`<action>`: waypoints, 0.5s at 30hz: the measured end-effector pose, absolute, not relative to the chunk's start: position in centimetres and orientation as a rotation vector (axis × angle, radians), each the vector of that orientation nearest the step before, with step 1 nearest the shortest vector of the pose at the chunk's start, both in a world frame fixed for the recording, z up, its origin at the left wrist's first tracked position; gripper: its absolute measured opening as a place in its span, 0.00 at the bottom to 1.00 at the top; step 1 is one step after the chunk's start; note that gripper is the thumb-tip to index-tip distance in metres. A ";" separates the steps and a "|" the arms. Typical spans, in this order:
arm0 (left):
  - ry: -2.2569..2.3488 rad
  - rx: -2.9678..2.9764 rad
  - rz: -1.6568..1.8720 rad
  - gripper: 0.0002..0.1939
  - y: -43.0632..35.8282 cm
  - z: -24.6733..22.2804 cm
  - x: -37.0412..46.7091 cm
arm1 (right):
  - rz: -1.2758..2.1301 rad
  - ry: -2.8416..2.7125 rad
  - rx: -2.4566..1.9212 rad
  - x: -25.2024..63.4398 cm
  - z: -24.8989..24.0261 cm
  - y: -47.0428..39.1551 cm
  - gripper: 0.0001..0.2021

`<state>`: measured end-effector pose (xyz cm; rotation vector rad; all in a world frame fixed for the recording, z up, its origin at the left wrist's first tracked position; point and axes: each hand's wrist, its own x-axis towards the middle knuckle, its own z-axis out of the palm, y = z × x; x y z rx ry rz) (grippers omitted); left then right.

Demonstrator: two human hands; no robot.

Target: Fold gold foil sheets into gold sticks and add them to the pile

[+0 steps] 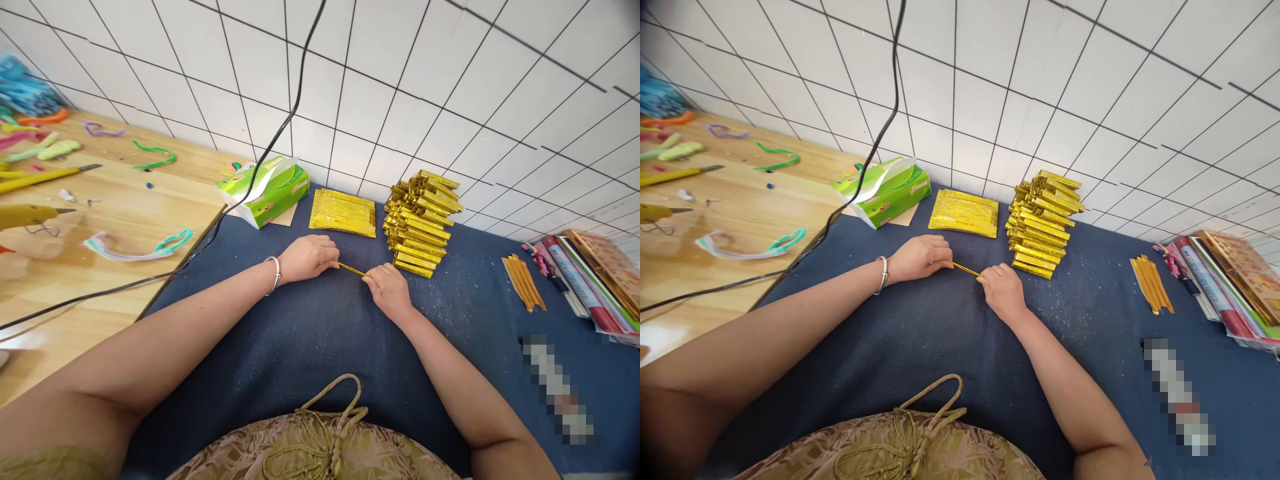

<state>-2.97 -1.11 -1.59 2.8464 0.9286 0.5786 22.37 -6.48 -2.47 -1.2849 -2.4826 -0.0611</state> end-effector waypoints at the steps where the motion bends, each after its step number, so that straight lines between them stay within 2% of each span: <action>1: 0.944 2.857 0.583 0.13 -1.2 -1.5 -2.9 | -0.059 -2.482 -1.282 22.4 -2.5 -6.5 0.13; 15: 0.928 2.868 0.582 0.11 -2.4 -1.6 -1.8 | -0.095 -2.520 -1.300 21.6 -2.5 -6.7 0.12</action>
